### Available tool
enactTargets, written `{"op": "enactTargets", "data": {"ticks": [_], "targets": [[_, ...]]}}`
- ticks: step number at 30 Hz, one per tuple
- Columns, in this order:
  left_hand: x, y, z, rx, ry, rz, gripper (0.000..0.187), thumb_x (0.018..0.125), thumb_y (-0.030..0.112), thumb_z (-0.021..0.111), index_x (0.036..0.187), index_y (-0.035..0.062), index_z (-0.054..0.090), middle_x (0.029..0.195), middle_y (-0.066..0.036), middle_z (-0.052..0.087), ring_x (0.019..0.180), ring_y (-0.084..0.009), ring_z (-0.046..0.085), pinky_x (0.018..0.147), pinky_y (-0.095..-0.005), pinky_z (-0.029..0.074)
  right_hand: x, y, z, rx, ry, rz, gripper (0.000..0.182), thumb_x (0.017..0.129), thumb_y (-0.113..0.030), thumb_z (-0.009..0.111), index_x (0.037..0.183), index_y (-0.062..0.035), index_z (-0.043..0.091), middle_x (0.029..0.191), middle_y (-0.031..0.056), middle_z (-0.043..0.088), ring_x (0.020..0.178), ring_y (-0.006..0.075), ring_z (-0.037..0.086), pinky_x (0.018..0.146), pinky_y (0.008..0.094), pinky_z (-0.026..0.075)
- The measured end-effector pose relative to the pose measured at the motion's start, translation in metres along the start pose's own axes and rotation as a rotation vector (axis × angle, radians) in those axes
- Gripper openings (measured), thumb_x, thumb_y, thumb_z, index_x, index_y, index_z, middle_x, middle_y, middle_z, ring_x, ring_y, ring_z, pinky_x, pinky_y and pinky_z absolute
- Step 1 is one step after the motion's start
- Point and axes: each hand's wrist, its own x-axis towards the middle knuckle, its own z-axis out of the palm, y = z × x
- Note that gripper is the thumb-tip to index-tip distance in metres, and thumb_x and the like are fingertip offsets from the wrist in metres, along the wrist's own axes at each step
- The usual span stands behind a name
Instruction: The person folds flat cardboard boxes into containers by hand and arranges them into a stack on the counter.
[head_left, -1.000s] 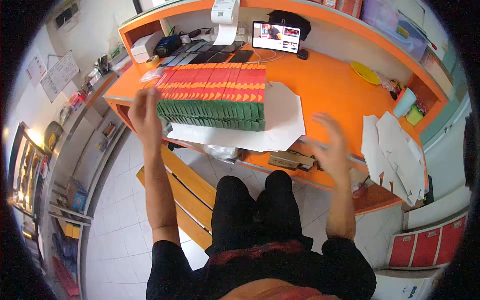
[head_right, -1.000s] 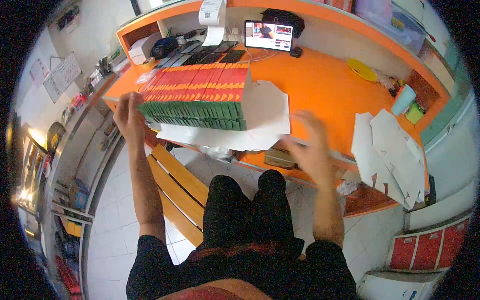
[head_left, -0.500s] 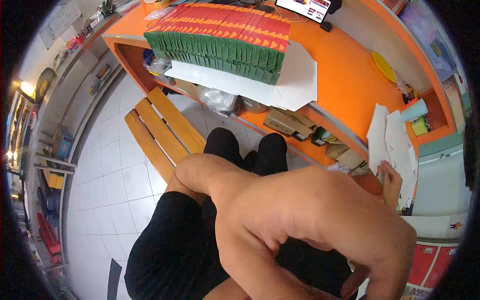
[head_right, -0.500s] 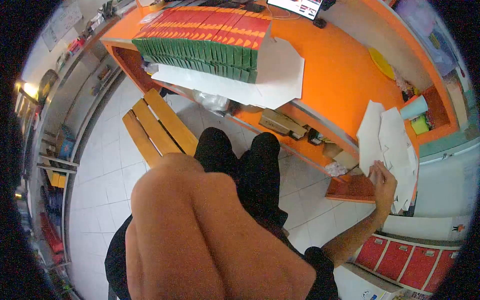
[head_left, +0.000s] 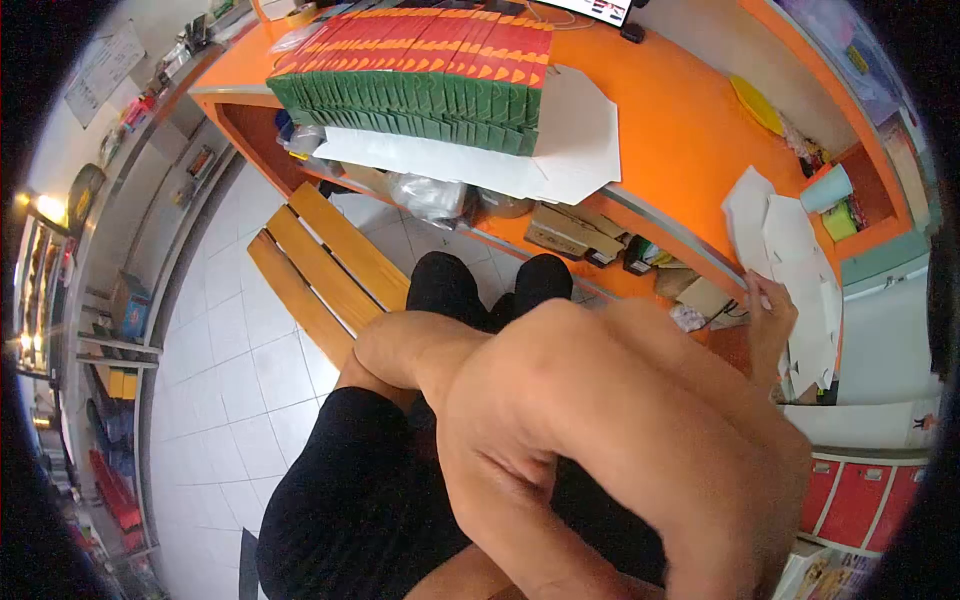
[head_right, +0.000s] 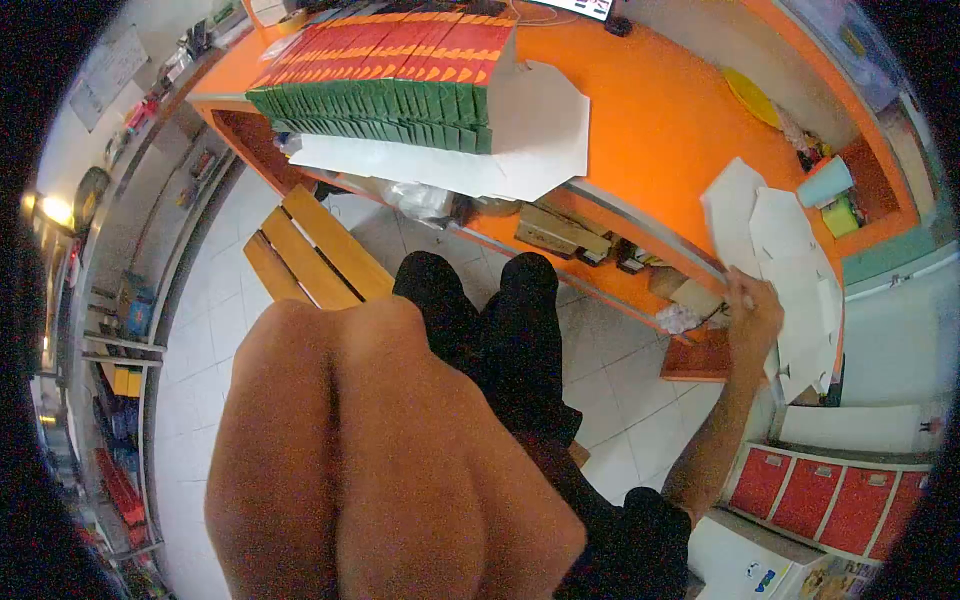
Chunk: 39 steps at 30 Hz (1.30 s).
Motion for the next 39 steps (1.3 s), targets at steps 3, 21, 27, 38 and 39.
{"op": "enactTargets", "data": {"ticks": [3,21,27,38,39], "targets": [[-0.001,0.004,-0.002,-0.024,0.005,0.001,0.017,0.096,0.017,0.065,0.088,0.0018,0.068,0.086,-0.010,0.069,0.079,-0.0266,0.065,0.073,-0.0370,0.052,0.006,-0.035,-0.014,-0.165,-0.036,-0.056,0.045,0.080,-0.012,0.077,0.123,-0.0031,0.065,0.132,0.0182,0.061,0.127,0.0327,0.055,0.108,0.0393,0.041],[-0.221,0.029,-0.094,0.628,-0.341,-1.403,0.044,0.104,0.035,0.053,0.134,0.0039,0.052,0.129,-0.019,0.057,0.122,-0.0329,0.055,0.104,-0.0414,0.043,-0.016,0.025,-0.089,-0.128,-0.233,0.314,0.042,0.087,-0.014,0.070,0.128,-0.0077,0.063,0.140,0.0191,0.056,0.127,0.0344,0.054,0.102,0.0455,0.046],[-0.308,0.029,-0.104,0.611,-0.103,-1.420,0.049,0.105,0.037,0.050,0.144,0.0071,0.045,0.138,-0.020,0.051,0.130,-0.0338,0.049,0.111,-0.0430,0.038,-0.019,0.050,-0.077,-0.222,-0.016,0.274,0.025,0.096,-0.018,0.061,0.109,0.0028,0.067,0.095,0.0190,0.070,0.087,0.0348,0.064,0.083,0.0422,0.047],[-0.293,0.025,-0.132,0.709,-0.104,-1.527,0.040,0.100,0.031,0.061,0.134,0.0100,0.056,0.117,-0.011,0.067,0.103,-0.0230,0.066,0.088,-0.0370,0.053,0.012,0.124,-0.116,0.008,0.193,0.179,0.032,0.093,-0.021,0.070,0.077,0.0062,0.063,0.067,0.0008,0.058,0.066,0.0102,0.047,0.062,0.0287,0.039],[-0.289,0.026,-0.134,0.737,-0.066,-1.481,0.040,0.100,0.032,0.062,0.134,0.0104,0.056,0.116,-0.010,0.067,0.102,-0.0223,0.066,0.087,-0.0363,0.053,0.018,0.118,-0.112,-0.040,0.377,0.081,0.033,0.091,-0.021,0.072,0.073,0.0046,0.062,0.064,-0.0010,0.053,0.063,0.0087,0.043,0.060,0.0276,0.035]]}}
